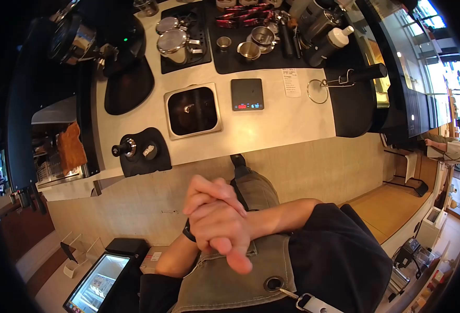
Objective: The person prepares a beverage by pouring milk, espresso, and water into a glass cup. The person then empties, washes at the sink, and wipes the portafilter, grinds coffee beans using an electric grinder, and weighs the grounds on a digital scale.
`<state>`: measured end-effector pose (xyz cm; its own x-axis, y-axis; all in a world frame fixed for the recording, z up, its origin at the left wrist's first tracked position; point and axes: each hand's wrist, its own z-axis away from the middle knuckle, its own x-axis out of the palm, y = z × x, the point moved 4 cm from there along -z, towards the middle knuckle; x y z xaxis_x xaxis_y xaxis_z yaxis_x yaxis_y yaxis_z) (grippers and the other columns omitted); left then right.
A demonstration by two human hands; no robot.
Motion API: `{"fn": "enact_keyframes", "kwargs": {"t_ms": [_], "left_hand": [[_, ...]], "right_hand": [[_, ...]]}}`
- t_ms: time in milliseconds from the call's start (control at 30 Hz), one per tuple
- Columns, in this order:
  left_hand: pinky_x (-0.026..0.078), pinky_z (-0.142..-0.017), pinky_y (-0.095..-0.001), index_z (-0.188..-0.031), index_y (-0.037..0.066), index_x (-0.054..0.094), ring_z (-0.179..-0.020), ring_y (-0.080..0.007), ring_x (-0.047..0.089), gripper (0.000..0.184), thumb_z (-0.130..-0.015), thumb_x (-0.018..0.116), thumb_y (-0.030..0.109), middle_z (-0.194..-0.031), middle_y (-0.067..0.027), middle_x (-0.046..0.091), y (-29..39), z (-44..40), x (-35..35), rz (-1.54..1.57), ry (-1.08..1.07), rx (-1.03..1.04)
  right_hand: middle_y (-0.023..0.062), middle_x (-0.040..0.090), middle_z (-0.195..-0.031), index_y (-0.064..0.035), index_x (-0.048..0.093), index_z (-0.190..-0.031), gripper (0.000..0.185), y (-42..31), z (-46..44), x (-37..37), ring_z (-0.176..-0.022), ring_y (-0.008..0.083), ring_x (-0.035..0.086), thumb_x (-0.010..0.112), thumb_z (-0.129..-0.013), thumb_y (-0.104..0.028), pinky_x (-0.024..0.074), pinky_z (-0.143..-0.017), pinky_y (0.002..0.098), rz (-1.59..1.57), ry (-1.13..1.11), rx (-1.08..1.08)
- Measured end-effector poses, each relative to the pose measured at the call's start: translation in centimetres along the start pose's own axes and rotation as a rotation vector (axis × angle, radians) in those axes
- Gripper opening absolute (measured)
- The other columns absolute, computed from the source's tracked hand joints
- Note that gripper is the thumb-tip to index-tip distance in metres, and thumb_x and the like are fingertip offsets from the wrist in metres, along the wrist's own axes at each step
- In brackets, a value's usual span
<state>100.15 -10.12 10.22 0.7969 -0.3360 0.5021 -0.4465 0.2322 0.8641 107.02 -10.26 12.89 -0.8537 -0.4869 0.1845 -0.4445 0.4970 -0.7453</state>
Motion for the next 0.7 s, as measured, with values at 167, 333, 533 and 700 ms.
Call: {"fn": "enact_keyframes", "kwargs": {"t_ms": [167, 333, 533, 700], "left_hand": [[0.053, -0.062, -0.0299, -0.109, 0.008, 0.046, -0.068, -0.0191, 0.059, 0.053, -0.081, 0.084, 0.034, -0.085, -0.0074, 0.062, 1.6, 7.1, -7.6, -0.881, 0.295, 0.35], [0.056, -0.073, -0.0348, -0.126, 0.004, 0.048, -0.082, -0.027, 0.068, 0.071, -0.076, 0.093, 0.024, -0.102, -0.0122, 0.067, 6.4, 17.2, -13.9, -1.035, 0.257, 0.524], [0.059, -0.082, -0.0396, -0.131, 0.003, 0.044, -0.095, -0.0346, 0.073, 0.062, -0.085, 0.084, 0.017, -0.112, -0.0209, 0.069, 12.8, 30.4, -22.1, -1.033, 0.339, 0.411], [0.056, -0.081, -0.0352, -0.141, 0.001, 0.039, -0.094, -0.0261, 0.071, 0.062, -0.091, 0.075, 0.008, -0.107, -0.0127, 0.069, 15.0, 38.9, -28.6, -0.915, 0.425, 0.274]], "right_hand": [[0.0038, 0.045, -0.061, -0.0154, 0.041, -0.055, 0.078, 2.5, -3.1, 5.3, -0.063, 0.025, 0.046, 0.022, -0.1, -0.076, 0.0374, -0.066, 0.035, -0.357, -0.184, 0.021], [0.0011, 0.04, -0.051, -0.0144, 0.035, -0.052, 0.088, 4.6, -3.4, 16.3, -0.05, 0.0214, 0.04, 0.004, -0.082, -0.092, 0.0405, -0.082, 0.0336, -0.781, -0.361, 0.365], [-0.0014, 0.033, -0.043, -0.0137, 0.027, -0.047, 0.093, 9.8, -0.4, 32.3, -0.038, 0.0163, 0.03, -0.006, -0.08, -0.094, 0.0436, -0.071, 0.0259, -1.353, -0.294, 0.721], [-0.0024, 0.03, -0.041, -0.0127, 0.03, -0.044, 0.095, 14.2, 0.1, 42.5, -0.039, 0.0143, 0.027, -0.005, -0.082, -0.093, 0.0371, -0.052, 0.0257, -1.316, -0.331, 0.955]]}}
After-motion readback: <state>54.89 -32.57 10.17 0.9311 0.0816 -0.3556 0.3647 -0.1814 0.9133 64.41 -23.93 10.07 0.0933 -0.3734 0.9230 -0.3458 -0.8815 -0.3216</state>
